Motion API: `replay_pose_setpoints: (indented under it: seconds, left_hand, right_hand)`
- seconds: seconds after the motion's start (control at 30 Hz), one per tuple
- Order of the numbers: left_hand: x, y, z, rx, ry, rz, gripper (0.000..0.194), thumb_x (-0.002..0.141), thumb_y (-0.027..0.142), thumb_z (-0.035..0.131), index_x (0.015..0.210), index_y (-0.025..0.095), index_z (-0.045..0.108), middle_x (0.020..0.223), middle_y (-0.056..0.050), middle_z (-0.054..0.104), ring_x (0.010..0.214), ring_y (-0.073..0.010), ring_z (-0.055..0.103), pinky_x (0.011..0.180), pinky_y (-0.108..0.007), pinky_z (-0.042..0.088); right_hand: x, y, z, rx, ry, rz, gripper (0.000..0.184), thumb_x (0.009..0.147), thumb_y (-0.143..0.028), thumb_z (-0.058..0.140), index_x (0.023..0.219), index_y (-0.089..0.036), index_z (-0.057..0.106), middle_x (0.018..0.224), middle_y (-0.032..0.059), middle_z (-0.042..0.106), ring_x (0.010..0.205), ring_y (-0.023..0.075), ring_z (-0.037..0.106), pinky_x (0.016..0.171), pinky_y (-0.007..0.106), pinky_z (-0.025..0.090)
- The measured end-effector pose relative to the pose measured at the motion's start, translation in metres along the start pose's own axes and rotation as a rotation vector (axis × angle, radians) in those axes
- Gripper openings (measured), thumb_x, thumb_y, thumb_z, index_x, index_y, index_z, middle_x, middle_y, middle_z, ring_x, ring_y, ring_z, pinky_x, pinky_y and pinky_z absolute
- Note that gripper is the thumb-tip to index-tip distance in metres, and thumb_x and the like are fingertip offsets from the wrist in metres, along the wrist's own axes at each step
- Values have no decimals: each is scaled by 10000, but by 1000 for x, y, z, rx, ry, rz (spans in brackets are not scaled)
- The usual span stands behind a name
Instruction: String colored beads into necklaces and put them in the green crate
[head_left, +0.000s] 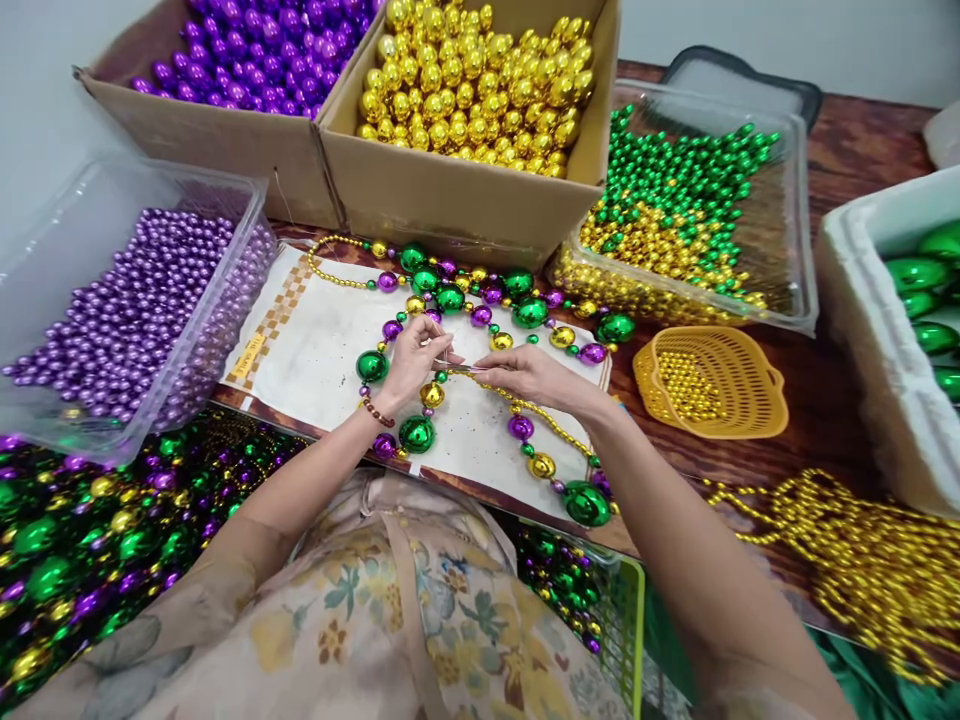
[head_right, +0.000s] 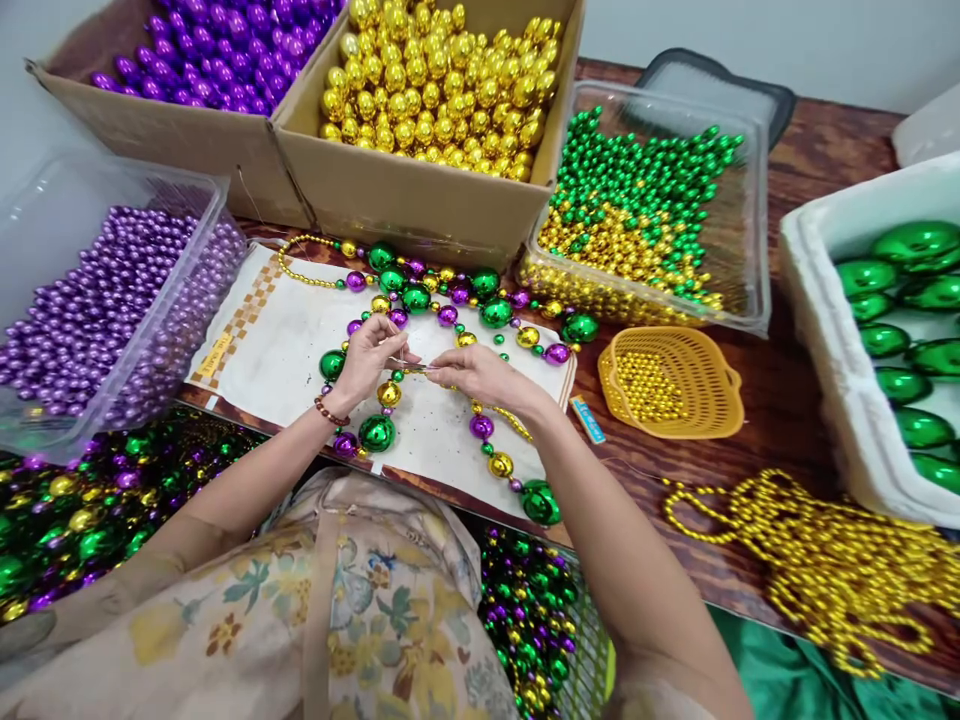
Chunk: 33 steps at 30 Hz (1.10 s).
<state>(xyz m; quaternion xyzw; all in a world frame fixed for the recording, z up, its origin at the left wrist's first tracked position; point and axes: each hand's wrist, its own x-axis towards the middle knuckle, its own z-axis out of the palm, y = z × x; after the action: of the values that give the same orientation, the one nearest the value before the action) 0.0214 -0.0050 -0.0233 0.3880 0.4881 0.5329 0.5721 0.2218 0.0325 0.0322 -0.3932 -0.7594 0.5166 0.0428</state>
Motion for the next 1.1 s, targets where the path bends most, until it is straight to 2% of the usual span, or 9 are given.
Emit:
replay_pose_setpoints:
  seconds: [0.2,0.57,0.9,1.0,1.1]
  left_hand:
    - [0,1,0,10,-25,-6,299,848,335,691,849,204,422,752,68,574,562,-85,685,544,-198,581]
    - [1,2,2,31,-27,-17,273,853,323,664,846,210,415,759,64,589,543,-80,675,547,-205,592]
    - [5,-3,1,41,1,-8,305,823,345,696,851,215,422,761,61,583,551,-80,673,538,-202,593]
    - [8,-3,-3,53,21,-16,301,785,339,717,844,212,449,754,56,596,540,-95,677,523,-219,596]
    - [10,1,-13,111,69,-4,327,736,351,753,830,210,474,702,70,601,559,-106,694,559,-227,609]
  right_hand:
    - [7,-1,-3,3,-18,-3,393,828,-497,608,893,-140,757,708,16,568,641,128,422,601,283,325]
    - [7,0,0,110,-34,21,393,843,-508,620,839,-133,739,565,-43,379,572,103,316,557,283,239]
    - [13,5,4,121,17,-9,307,841,-432,626,803,-148,734,621,-17,476,592,107,353,563,281,280]
    - [-9,14,-2,224,65,55,336,855,-458,651,888,-136,743,559,-47,423,524,85,296,504,273,217]
    - [-72,48,-14,401,222,161,421,823,-497,709,1043,-140,731,560,-60,452,478,69,294,461,257,190]
